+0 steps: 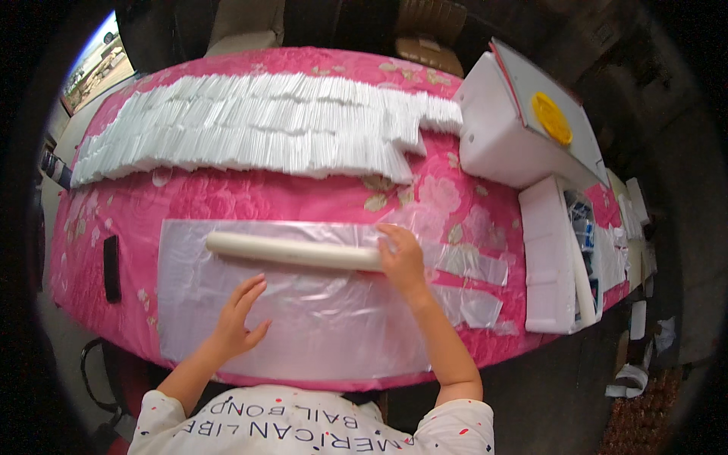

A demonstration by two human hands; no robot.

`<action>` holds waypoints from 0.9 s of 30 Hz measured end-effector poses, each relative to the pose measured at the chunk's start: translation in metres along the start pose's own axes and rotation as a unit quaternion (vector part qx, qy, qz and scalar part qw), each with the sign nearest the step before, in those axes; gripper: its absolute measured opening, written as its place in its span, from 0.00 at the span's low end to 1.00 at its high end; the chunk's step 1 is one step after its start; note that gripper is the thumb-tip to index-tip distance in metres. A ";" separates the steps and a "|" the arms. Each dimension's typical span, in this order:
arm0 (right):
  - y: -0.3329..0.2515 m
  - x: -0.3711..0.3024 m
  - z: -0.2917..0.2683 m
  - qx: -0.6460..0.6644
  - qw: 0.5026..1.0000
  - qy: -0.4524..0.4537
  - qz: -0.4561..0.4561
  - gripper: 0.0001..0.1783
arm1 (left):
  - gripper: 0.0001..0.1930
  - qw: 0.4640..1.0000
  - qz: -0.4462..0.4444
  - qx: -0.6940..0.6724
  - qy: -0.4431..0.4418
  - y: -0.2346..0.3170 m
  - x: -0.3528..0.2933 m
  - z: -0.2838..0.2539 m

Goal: The person wraps small white rectangular items in clear plastic film on a pink floral tablecloth. They unroll the film, place an item on it, fold the film around the item, and set the wrapped unit aside. This process is repeated multiple times.

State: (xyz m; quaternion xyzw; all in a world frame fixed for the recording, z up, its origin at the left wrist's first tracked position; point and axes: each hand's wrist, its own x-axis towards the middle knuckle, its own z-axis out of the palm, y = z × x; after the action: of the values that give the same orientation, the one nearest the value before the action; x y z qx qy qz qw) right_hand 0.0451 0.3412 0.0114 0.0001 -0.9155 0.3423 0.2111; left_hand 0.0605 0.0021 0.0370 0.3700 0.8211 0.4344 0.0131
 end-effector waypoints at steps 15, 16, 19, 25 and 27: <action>-0.098 -0.127 0.033 -0.021 0.975 -0.211 -0.061 0.30 | 0.38 0.994 -0.018 0.101 -0.028 0.008 -0.041 0.057; -0.108 -0.143 0.027 0.012 0.959 -0.280 -0.037 0.33 | 0.39 0.992 -0.017 0.120 -0.041 0.009 -0.042 0.060; -0.107 -0.184 0.013 0.013 0.971 -0.227 -0.077 0.34 | 0.36 0.987 -0.002 0.138 -0.087 0.014 -0.041 0.069; -0.002 -0.193 -0.066 -0.197 0.958 -0.203 -0.045 0.35 | 0.31 0.976 0.054 0.158 -0.139 0.033 -0.023 0.082; 0.038 -0.189 -0.110 -0.248 0.958 -0.136 0.044 0.33 | 0.29 0.971 0.067 0.174 -0.151 0.038 -0.016 0.089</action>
State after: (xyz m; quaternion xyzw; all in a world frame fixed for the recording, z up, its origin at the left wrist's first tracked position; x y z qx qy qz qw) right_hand 0.2548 0.4120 -0.0110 -0.0455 -0.9909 0.1105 0.0625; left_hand 0.1253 0.0685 0.0046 0.4821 0.8459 0.2240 0.0428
